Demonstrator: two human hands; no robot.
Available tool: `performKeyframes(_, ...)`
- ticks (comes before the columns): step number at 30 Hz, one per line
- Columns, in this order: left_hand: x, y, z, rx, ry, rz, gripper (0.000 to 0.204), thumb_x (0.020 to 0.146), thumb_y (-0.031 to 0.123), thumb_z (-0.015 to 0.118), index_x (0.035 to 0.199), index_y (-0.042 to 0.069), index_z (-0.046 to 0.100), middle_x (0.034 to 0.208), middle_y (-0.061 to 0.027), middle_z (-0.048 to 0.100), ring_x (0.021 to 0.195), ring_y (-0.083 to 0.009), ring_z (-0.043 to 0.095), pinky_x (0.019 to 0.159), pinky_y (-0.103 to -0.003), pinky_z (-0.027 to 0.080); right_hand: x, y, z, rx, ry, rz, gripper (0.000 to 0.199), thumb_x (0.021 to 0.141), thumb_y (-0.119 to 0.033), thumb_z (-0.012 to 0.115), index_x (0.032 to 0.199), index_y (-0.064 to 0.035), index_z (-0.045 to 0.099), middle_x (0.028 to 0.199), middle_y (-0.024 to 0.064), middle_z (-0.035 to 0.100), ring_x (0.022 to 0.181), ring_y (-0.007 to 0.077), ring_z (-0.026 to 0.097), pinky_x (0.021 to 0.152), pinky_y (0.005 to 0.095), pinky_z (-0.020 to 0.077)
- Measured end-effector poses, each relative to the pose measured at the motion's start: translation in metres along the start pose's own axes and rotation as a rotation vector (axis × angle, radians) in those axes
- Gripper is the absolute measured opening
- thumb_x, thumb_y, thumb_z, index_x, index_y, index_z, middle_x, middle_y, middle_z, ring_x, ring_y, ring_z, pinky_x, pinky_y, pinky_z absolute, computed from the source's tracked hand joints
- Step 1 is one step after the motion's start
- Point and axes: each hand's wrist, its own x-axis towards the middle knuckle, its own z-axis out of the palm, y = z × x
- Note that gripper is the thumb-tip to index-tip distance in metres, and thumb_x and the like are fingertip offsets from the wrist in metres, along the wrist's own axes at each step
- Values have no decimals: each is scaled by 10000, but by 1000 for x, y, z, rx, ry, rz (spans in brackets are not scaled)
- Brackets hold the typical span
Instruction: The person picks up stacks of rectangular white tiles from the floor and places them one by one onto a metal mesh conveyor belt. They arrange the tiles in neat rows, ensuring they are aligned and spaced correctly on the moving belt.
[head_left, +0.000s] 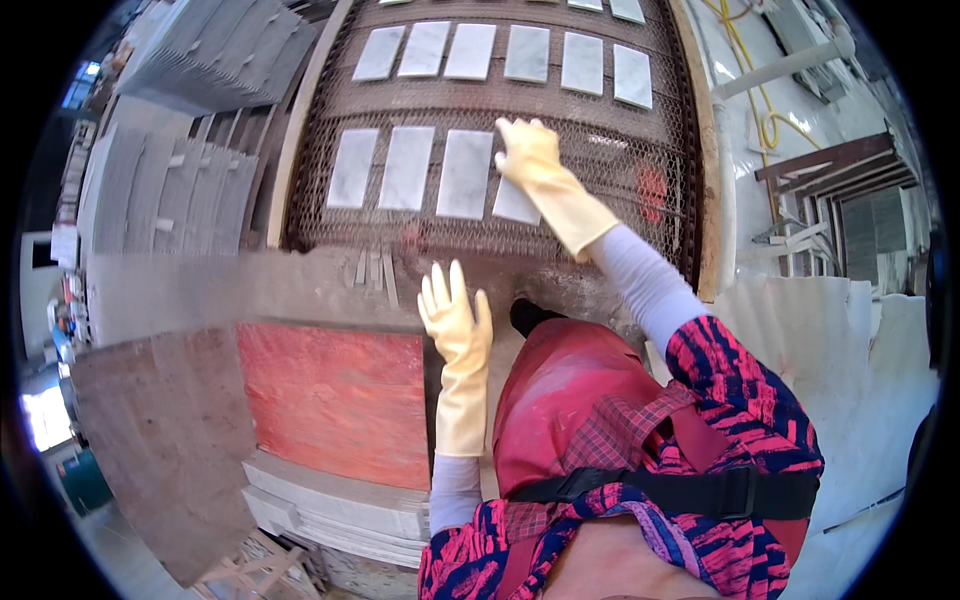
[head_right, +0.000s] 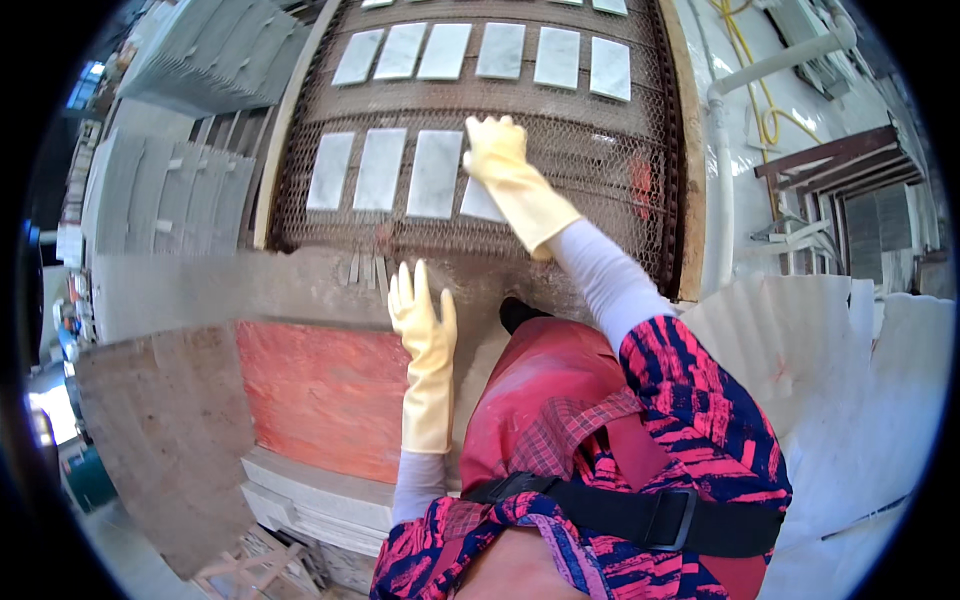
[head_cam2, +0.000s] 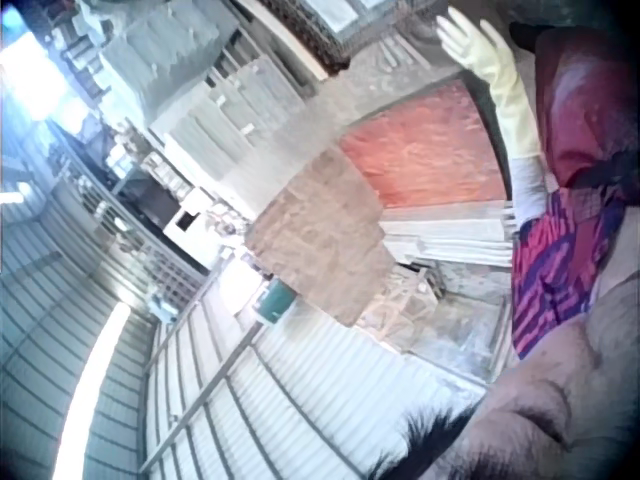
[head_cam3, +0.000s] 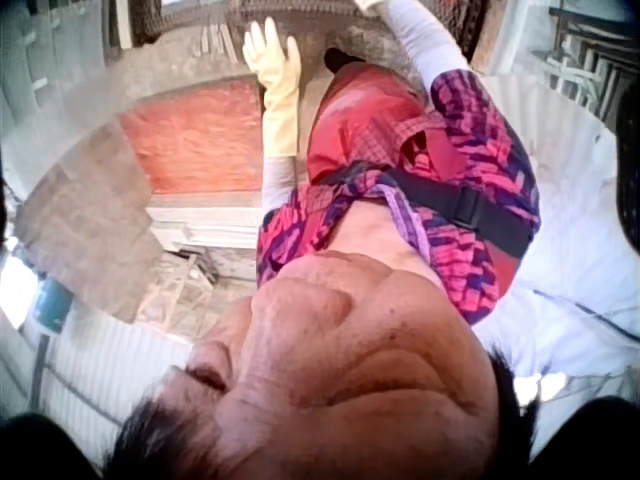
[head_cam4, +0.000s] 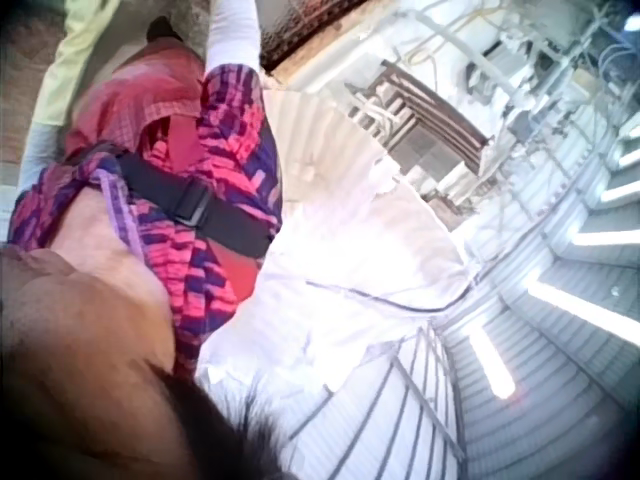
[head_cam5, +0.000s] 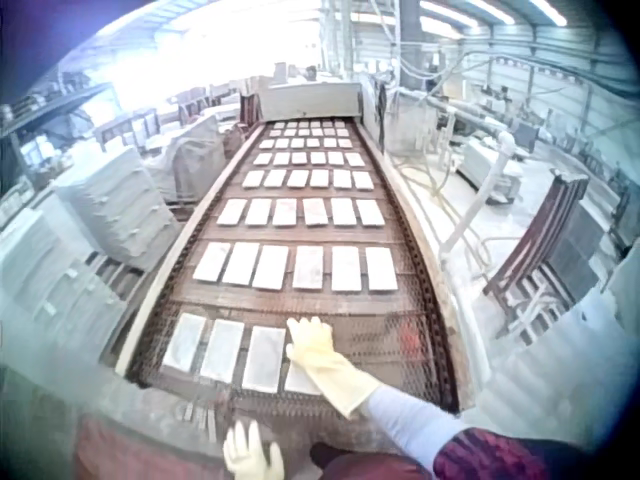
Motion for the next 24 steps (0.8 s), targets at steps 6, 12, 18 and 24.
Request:
performKeyframes(6,-231,-67,-68,217,111,-366,673,935,269,759,1554,86,568,1564,-259,549,1402,-481,533,1198,-615,398,-79,-54,-5,59,279,-304,657,930,-370,800,1497,-105,601,1289,165,745,1189,373,700,1035,488,549)
performKeyframes(12,-490,-46,-148,141,91,-990,602,939,278,755,1493,81,621,1508,-250,611,1398,-435,566,1185,-514,453,-283,-146,105,299,254,-915,576,919,-327,790,1411,-62,651,1255,189,751,1149,407,714,1004,517,555)
performKeyframes(18,-601,51,-173,17,226,-1370,589,977,300,718,1516,92,604,1504,-222,628,1393,-400,590,1183,-485,464,-487,-219,113,422,-592,-1279,527,944,-338,748,1403,-90,669,1259,223,752,1189,434,697,1042,520,551)
performKeyframes(24,-654,109,-149,-186,329,-1607,575,1001,360,702,1523,135,613,1492,-203,647,1396,-392,594,1187,-489,462,-582,-278,121,165,-942,-1684,526,976,-368,717,1446,-141,651,1169,231,749,1123,447,697,1007,547,544)
